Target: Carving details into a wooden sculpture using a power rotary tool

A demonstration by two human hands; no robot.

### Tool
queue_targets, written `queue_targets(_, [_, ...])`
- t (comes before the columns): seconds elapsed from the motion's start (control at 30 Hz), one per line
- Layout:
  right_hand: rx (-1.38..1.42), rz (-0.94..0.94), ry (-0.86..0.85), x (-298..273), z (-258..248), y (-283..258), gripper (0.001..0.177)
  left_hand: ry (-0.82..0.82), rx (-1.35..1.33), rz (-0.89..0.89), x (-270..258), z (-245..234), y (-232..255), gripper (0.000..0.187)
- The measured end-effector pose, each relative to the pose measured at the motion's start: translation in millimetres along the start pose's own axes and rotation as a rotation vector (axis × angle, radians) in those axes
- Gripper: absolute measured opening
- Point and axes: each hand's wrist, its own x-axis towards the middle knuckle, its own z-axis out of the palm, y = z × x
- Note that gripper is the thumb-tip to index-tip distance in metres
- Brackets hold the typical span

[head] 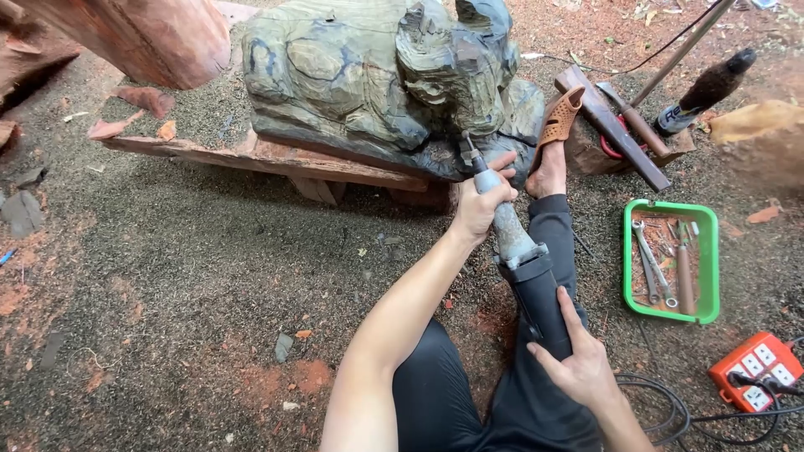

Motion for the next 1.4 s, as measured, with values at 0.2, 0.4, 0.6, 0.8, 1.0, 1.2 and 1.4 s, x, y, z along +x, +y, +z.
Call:
queue_targets(0.2, [0.011, -0.016, 0.018, -7, 8, 18, 0.107, -0.048, 0.082, 0.016, -5, 1, -7, 0.069])
queue_targets(0.4, [0.034, 0.021, -0.011, -3, 9, 21, 0.107, -0.024, 0.089, 0.011, -6, 3, -2, 0.067])
queue_targets(0.6, [0.09, 0.016, -0.019, 2, 15, 31, 0.106, 0.046, 0.187, -0.016, -7, 11, 10, 0.067])
queue_targets(0.8, [0.164, 0.036, -0.032, 5, 21, 39, 0.109, 0.105, 0.26, -0.019, -8, 20, 16, 0.064])
queue_targets(1.0, [0.175, 0.032, -0.045, 10, 12, 39, 0.108, 0.129, 0.235, -0.04, -5, 20, 13, 0.063])
queue_targets(1.2, [0.263, 0.016, -0.049, 14, 4, 29, 0.109, 0.249, 0.317, -0.093, -2, 43, 27, 0.062])
queue_targets(1.4, [0.329, -0.011, -0.086, 21, -6, 26, 0.112, 0.345, 0.411, -0.118, -1, 60, 41, 0.053])
